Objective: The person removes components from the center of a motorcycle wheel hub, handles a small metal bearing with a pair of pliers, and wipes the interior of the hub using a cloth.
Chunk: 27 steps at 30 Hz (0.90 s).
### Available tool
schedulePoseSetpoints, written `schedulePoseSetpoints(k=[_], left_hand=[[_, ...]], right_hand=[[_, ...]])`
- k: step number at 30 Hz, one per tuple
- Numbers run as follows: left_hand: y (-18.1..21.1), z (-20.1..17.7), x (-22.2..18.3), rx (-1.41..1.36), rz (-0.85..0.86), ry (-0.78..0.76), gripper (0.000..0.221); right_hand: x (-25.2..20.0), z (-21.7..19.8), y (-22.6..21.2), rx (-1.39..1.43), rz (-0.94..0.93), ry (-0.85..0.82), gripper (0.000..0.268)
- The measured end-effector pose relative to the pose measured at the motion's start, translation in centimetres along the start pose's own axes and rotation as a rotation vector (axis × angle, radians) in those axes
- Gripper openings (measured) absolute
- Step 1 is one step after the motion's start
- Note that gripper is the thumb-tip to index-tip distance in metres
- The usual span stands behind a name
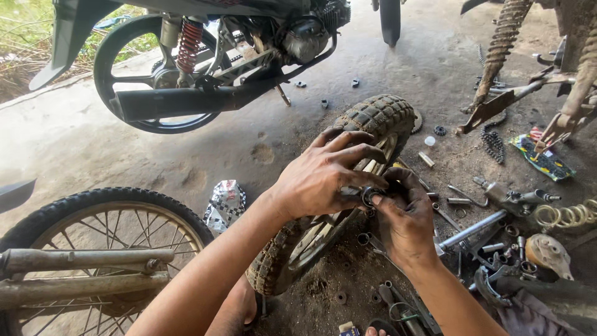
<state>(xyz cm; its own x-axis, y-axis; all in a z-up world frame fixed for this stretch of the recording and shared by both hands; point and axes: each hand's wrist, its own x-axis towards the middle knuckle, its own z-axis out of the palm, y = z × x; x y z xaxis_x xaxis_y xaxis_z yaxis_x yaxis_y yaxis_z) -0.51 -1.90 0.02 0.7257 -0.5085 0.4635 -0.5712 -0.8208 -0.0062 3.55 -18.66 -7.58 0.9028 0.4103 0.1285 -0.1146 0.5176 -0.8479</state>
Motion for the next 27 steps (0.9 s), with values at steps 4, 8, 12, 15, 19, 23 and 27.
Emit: schedulePoseSetpoints(k=[4,8,12,15,19,23,27], left_hand=[[0.1,-0.4,-0.1,-0.003,-0.007,0.019,0.035],[0.3,-0.5,-0.1,-0.006,-0.010,0.015,0.033],[0.5,-0.5,-0.1,-0.024,-0.009,0.025,0.033],[0.2,-0.2,-0.2,0.018,-0.004,0.011,0.038],[0.6,-0.4,0.1,0.018,-0.004,0.019,0.033],[0.7,-0.3,0.2,0.020,-0.025,0.004,0.044],[0.5,-0.2,0.2,-0.114,-0.035,0.089,0.042]], right_hand=[[0.0,0.4,0.2,0.062,-0.037,-0.049,0.036],[0.0,0.5,0.5,0.054,-0.058,-0.066,0.035],[0.1,0.5,0.8,0.088,-0.094,-0.045,0.035],[-0.1,0.3,0.5,0.052,-0.093,-0.101,0.034],[0.1,0.5,0.3,0.082,-0.066,-0.057,0.035],[0.4,-0.6,0.5,0.076,-0.024,-0.077,0.035],[1.3,-1.0,-0.4,0.207,0.013,-0.008,0.022]])
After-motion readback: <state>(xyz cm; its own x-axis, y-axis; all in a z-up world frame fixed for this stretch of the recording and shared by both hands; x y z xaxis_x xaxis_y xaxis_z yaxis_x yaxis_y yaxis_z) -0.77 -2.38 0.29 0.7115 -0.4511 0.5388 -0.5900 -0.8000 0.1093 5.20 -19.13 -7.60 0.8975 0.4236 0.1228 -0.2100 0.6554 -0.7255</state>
